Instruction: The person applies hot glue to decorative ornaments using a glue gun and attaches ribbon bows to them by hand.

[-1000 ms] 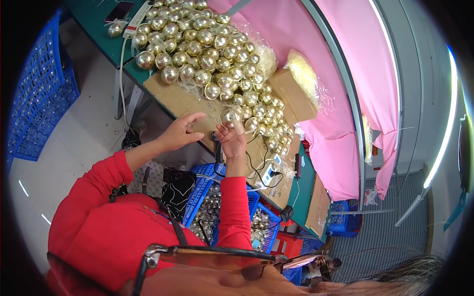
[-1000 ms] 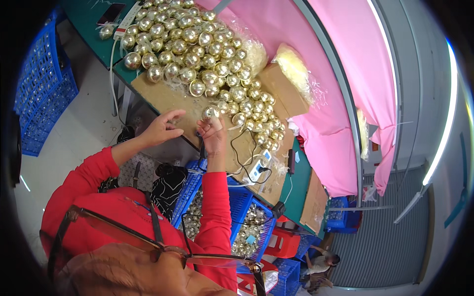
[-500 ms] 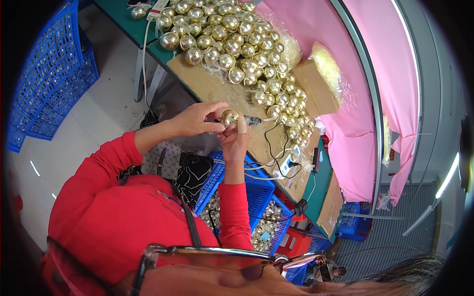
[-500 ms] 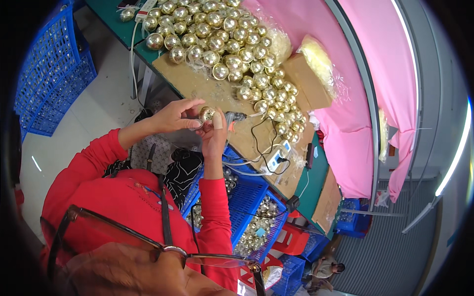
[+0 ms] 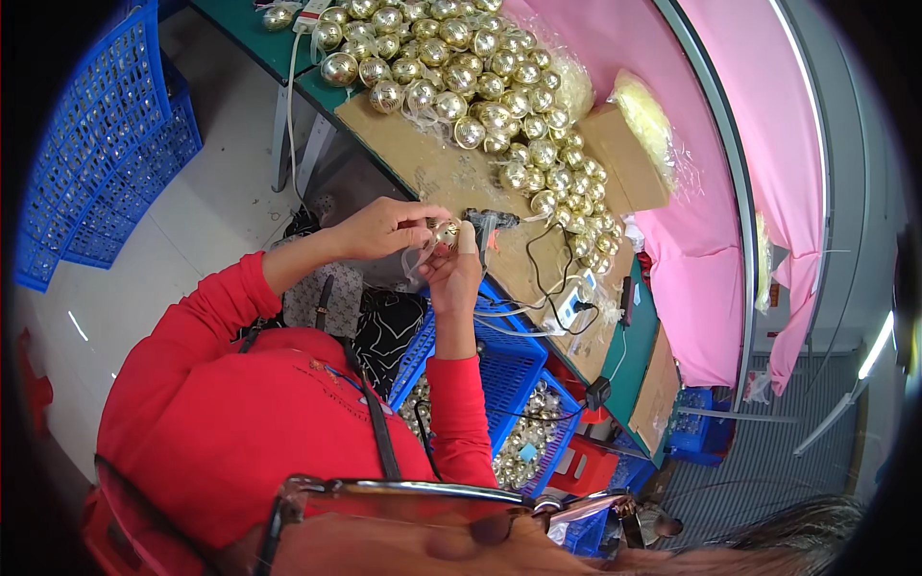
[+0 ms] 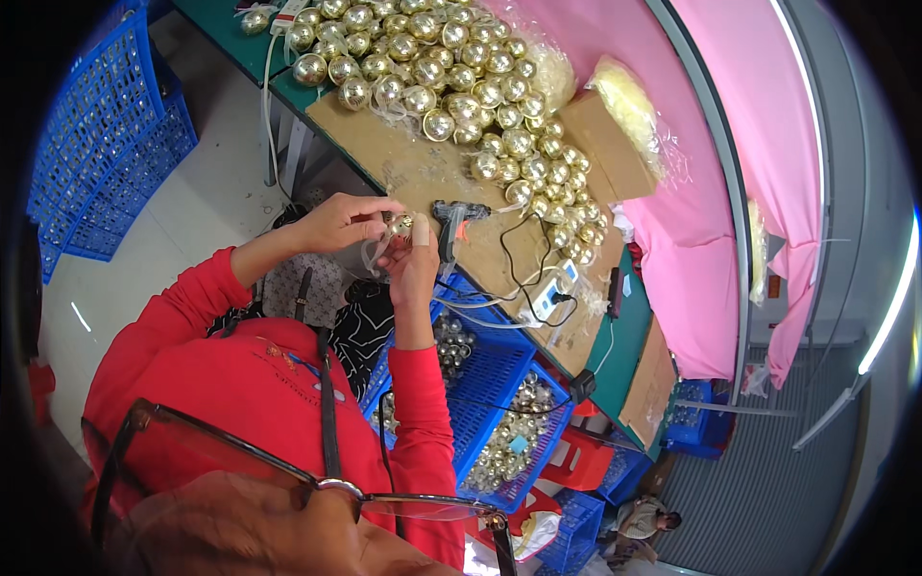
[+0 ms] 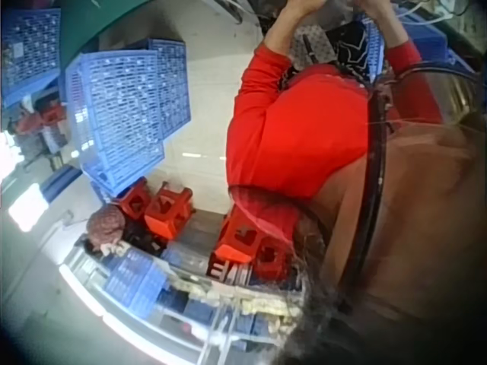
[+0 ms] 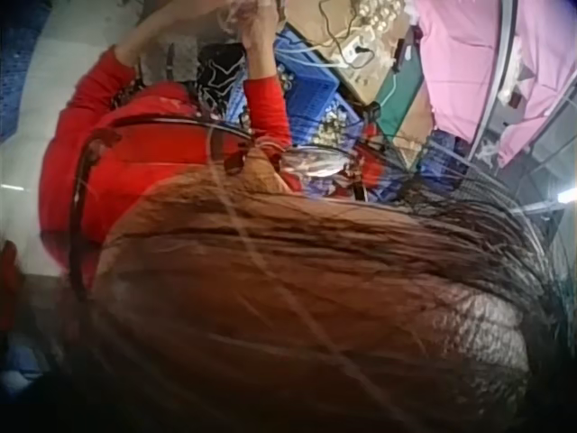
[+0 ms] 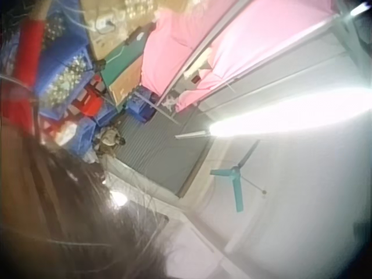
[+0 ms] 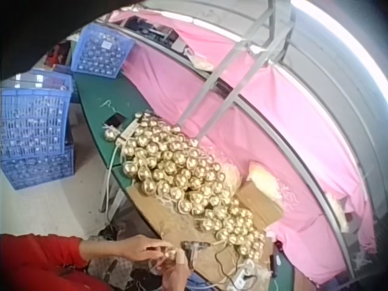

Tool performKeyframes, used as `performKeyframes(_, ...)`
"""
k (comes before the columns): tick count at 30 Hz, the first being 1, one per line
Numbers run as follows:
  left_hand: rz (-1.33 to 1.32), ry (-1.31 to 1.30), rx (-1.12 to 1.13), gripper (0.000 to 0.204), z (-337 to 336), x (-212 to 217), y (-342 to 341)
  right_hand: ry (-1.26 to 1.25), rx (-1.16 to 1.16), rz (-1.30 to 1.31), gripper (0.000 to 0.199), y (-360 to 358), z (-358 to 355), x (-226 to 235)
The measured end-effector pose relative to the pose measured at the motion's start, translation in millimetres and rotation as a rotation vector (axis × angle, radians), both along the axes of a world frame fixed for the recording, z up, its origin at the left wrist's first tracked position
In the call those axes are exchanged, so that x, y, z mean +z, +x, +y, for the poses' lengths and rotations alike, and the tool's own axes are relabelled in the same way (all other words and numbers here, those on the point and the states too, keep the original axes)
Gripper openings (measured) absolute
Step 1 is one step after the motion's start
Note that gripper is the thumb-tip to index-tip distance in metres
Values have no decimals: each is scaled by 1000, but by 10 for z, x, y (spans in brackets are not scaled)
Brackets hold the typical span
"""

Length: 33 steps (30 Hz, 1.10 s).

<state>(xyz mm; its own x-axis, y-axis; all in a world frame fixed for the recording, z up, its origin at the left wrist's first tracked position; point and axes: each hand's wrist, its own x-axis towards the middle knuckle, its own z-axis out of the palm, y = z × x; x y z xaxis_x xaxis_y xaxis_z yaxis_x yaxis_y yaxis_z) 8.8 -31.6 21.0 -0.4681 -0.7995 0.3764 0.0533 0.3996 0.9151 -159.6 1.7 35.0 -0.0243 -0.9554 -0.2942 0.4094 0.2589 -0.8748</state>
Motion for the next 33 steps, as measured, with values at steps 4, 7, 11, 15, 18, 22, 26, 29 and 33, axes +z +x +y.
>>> performKeyframes(4,135,152,-21,32,59,10,-5,42,12,-62,32,6,63,12)
performKeyframes(7,119,40,25,29,59,-16,-5,23,31,-129,31,20,82,-49)
performKeyframes(11,342,238,27,26,63,-59,-38,-13,61,-89,40,23,139,-76)
performKeyframes(15,466,364,13,27,53,-41,-47,37,41,-59,45,11,184,-123)
performKeyframes(18,567,534,23,27,73,-20,-58,60,27,-25,47,62,223,-97)
performKeyframes(22,613,563,21,26,75,-43,-75,67,32,-44,49,94,256,-94)
performKeyframes(26,666,575,27,25,64,-114,-108,48,58,-54,50,76,269,-155)
performKeyframes(29,685,579,25,25,74,-106,-103,29,95,-149,53,60,288,-176)
performKeyframes(33,684,584,61,25,79,-110,-119,-52,148,-222,59,59,336,-165)
